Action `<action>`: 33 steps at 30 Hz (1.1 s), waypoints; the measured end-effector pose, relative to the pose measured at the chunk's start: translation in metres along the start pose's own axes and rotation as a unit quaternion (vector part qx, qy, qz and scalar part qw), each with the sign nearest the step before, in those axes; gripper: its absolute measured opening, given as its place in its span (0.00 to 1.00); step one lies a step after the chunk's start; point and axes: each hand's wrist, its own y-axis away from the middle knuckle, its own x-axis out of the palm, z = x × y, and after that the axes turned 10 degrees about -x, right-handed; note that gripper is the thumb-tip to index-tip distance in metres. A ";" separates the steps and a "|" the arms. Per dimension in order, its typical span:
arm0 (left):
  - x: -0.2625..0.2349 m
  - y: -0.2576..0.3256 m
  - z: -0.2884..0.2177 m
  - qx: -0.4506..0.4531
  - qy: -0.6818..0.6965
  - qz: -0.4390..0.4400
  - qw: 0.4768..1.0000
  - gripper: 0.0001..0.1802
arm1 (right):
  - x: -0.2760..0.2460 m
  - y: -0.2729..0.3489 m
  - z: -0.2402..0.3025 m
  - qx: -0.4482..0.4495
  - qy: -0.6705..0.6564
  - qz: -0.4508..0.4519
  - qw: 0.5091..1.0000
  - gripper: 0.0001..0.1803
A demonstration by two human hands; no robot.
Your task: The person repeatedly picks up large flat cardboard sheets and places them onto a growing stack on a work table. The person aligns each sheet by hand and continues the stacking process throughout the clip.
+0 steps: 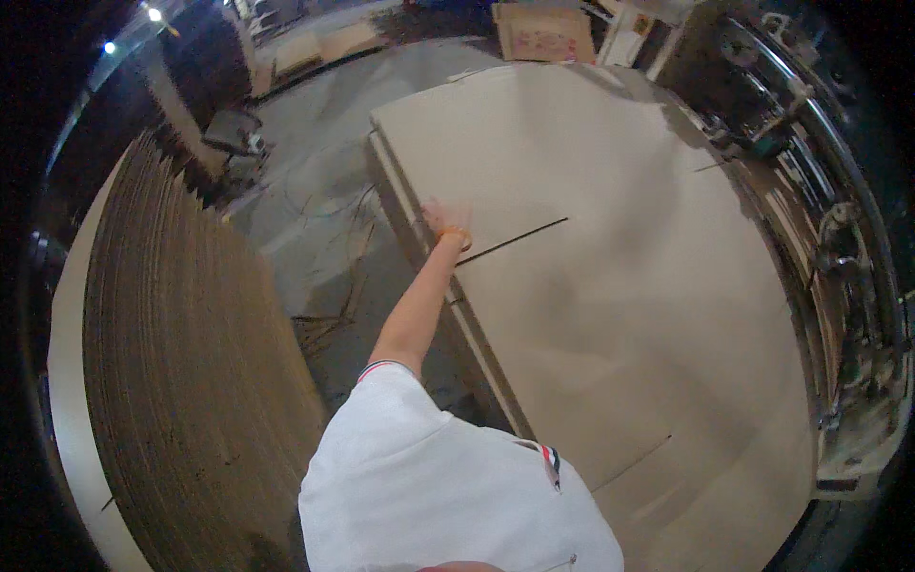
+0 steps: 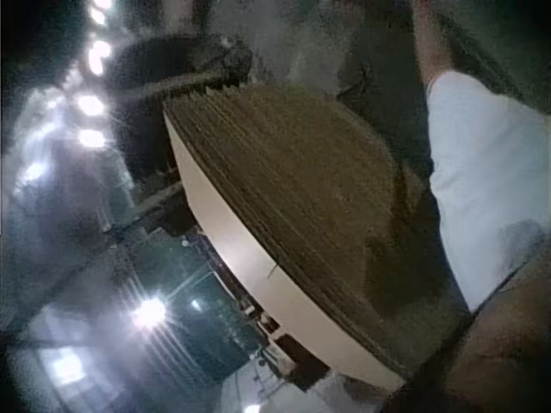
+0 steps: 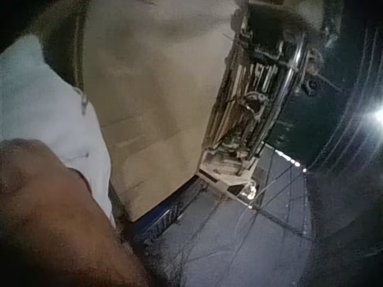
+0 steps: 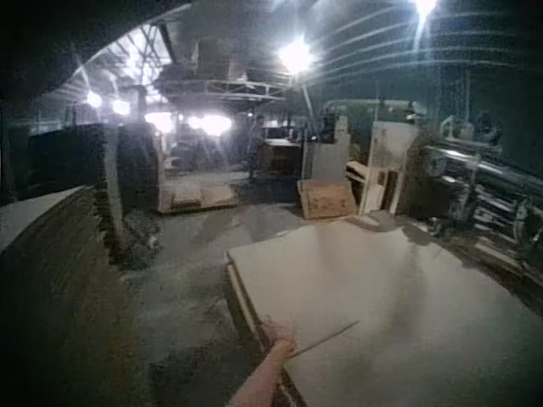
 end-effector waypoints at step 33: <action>-0.164 0.192 -0.025 0.604 0.003 0.377 0.702 0.26 | -0.096 -0.041 0.210 0.010 -0.677 0.153 0.720 0.32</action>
